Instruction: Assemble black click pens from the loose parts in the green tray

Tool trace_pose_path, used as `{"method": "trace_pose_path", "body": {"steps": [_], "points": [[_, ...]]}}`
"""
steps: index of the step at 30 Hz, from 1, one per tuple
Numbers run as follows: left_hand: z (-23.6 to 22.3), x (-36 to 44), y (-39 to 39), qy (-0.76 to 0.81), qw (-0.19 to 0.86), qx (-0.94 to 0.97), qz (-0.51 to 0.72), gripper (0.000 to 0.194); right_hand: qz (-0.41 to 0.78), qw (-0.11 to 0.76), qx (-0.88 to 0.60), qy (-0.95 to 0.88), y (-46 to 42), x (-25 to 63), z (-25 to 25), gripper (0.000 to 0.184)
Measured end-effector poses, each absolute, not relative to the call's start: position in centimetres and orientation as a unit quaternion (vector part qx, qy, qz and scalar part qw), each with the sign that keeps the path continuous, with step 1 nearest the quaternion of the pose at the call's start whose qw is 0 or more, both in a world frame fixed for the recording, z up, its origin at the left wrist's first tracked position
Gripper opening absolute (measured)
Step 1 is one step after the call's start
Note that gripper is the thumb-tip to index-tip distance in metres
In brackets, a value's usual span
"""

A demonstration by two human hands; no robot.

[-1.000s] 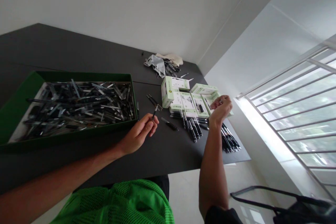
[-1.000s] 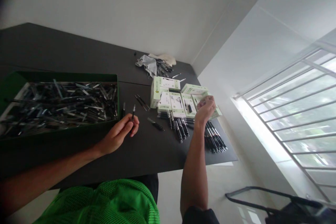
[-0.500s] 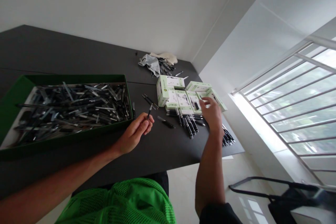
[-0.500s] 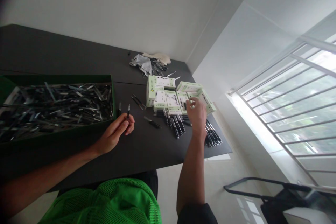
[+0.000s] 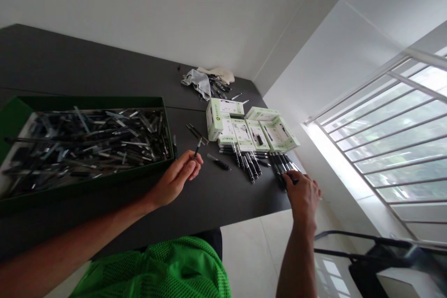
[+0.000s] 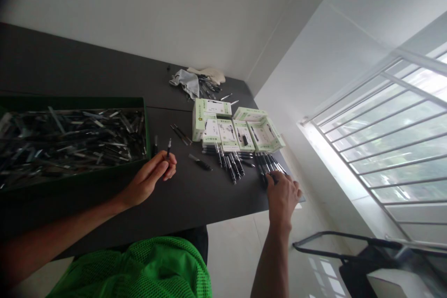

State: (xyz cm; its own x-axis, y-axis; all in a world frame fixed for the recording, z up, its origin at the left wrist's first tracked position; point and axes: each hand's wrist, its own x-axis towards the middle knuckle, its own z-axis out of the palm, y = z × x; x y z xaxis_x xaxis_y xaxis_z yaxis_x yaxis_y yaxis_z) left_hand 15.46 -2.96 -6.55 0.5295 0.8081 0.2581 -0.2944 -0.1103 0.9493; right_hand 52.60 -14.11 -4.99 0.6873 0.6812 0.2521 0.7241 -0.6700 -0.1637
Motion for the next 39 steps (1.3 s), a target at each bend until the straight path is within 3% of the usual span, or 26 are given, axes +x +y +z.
{"method": "trace_pose_path", "body": {"steps": [9,13,15,23,39], "points": [[-6.9,15.3,-2.8,0.211,0.634,0.607,0.431,0.027,-0.095,0.206,-0.904,-0.362,-13.9,51.9,-4.7,0.041],[-6.8,15.4,-2.9,0.21,0.633,0.61,0.428,0.027,-0.002,0.407,-0.828,-0.386,-13.5,51.0,-4.3,0.048],[-6.7,15.4,-2.9,0.211,0.633,0.608,0.43,0.028,0.041,0.459,-0.792,-0.401,-13.3,50.1,-4.5,0.045],[-6.5,15.4,-3.0,0.214,0.635,0.605,0.431,0.032,-0.062,0.355,-0.834,-0.417,-13.8,48.3,-5.4,0.041],[-6.4,15.4,-2.9,0.221,0.631,0.609,0.426,0.029,-0.055,0.371,-0.827,-0.42,-14.7,48.3,-4.8,0.041]]}}
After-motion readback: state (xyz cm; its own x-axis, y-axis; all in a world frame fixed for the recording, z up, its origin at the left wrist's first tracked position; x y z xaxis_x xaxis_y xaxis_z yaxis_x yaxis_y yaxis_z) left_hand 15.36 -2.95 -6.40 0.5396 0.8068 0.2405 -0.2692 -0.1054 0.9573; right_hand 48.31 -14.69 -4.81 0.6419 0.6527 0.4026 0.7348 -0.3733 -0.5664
